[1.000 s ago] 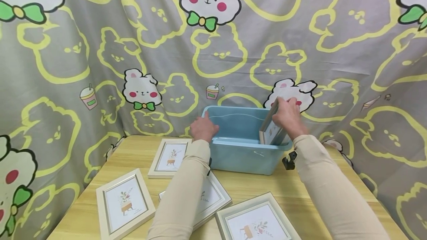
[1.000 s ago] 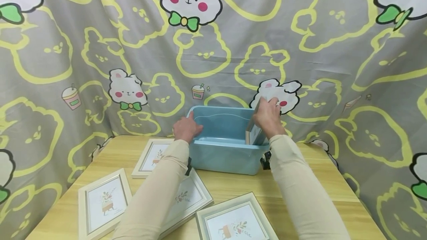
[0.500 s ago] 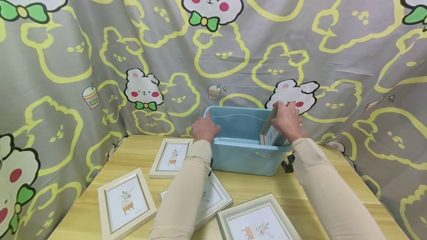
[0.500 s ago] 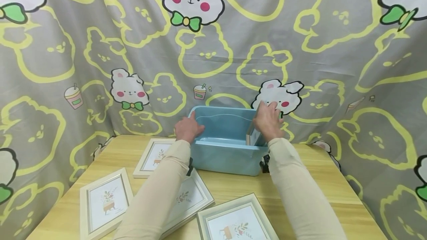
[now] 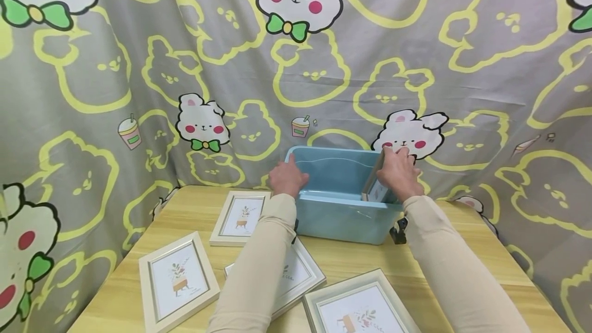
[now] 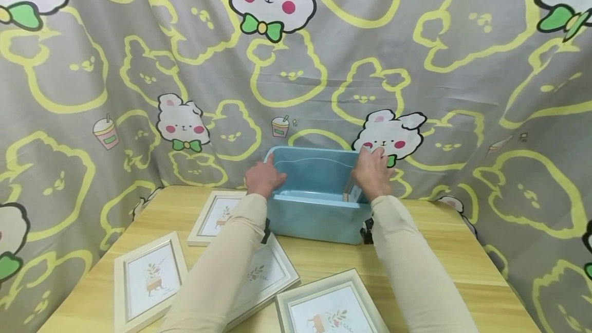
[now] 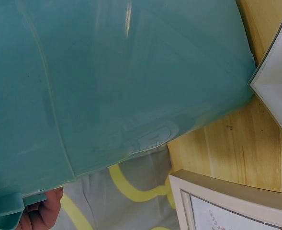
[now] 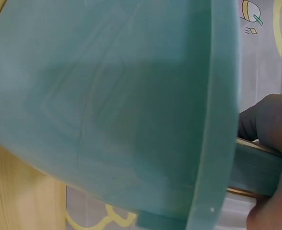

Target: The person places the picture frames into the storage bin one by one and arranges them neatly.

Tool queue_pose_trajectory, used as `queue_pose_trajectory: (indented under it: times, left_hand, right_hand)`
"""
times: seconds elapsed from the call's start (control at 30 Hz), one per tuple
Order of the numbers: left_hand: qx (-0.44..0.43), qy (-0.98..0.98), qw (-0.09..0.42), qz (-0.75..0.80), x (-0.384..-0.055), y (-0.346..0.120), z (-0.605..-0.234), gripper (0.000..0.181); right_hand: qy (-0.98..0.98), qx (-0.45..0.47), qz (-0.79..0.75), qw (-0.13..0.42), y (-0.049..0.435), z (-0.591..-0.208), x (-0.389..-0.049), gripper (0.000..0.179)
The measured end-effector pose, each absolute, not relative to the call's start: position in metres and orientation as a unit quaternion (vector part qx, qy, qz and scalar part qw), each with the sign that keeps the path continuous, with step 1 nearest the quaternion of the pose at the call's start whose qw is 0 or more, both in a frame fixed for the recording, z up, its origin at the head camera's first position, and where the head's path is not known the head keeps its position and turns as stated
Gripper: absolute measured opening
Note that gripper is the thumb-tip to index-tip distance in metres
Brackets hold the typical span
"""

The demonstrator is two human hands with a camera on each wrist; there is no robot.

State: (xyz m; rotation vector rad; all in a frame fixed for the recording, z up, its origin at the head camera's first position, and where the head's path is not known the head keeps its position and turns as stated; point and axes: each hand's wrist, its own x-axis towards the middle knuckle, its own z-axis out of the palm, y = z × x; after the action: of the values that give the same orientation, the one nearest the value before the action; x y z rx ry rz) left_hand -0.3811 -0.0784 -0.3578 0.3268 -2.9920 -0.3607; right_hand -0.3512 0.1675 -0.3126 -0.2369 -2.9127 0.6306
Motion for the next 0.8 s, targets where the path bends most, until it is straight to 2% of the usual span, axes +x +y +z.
queue_pose_trajectory:
  times: [0.23, 0.8]
  left_hand:
    - [0.111, -0.985, 0.055, -0.118, -0.382, -0.077, -0.358, 0.078]
    - [0.114, -0.985, 0.050, -0.118, -0.384, -0.077, -0.359, 0.077]
  right_hand:
    - [-0.972, -0.072, 0.209, 0.086, 0.168, -0.317, -0.351, 0.069]
    - [-0.979, -0.048, 0.173, 0.101, 0.169, -0.326, -0.354, 0.060]
